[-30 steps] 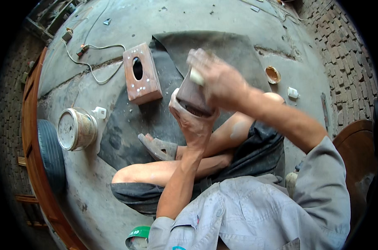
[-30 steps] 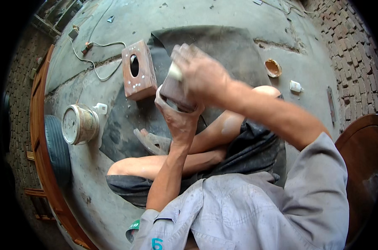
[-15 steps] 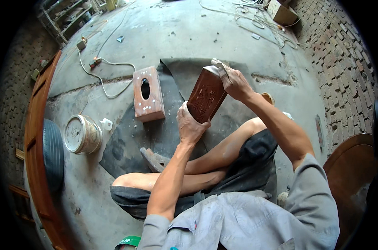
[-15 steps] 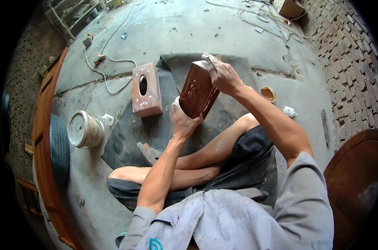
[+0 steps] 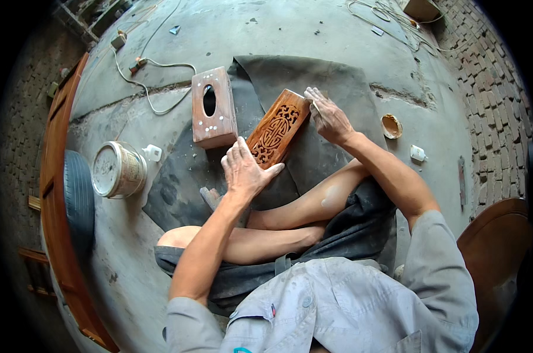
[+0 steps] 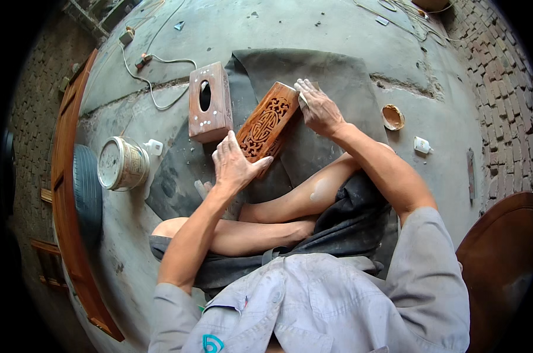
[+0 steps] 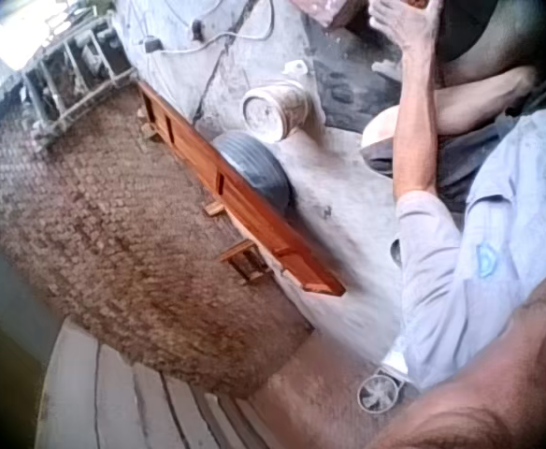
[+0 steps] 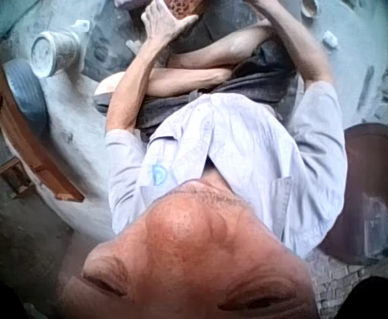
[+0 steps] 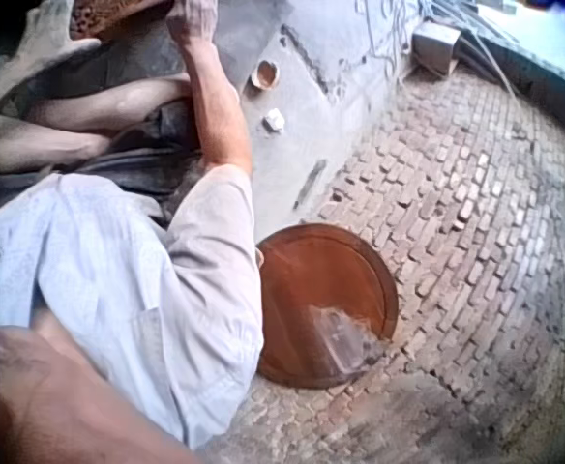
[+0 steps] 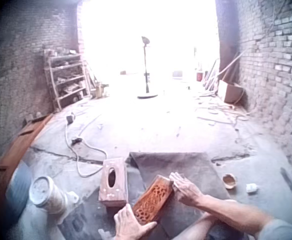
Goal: The person sits on the floor and sands a rectangular wooden block with a central oval cutout using a sanding block. They apply a white substance from a small bottle to the wood and spread it with a utility knife before continuing to sand the surface and edges.
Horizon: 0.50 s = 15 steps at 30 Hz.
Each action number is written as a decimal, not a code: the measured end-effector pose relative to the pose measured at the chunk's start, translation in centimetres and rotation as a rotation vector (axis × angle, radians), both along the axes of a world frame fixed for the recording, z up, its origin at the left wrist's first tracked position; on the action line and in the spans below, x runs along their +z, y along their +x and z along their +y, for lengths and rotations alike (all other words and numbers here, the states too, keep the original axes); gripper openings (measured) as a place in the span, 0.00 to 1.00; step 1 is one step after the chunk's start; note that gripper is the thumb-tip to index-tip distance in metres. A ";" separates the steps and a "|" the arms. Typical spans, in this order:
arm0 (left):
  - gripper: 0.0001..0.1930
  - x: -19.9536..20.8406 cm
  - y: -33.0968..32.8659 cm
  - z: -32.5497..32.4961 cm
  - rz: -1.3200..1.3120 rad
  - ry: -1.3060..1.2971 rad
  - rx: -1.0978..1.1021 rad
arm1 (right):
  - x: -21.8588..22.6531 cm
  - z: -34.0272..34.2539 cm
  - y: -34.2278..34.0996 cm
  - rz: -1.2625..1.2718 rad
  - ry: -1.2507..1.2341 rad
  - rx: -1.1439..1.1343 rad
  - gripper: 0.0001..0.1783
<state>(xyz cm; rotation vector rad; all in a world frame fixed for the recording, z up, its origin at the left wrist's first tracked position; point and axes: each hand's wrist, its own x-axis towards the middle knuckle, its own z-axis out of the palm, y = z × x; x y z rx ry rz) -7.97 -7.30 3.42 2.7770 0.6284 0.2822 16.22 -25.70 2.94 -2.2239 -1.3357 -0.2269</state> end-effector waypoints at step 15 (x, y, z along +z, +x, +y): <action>0.56 0.1 -1.4 0.7 -0.013 -0.274 0.016 | 1.0 7.1 -3.1 -0.308 -0.196 -0.060 0.29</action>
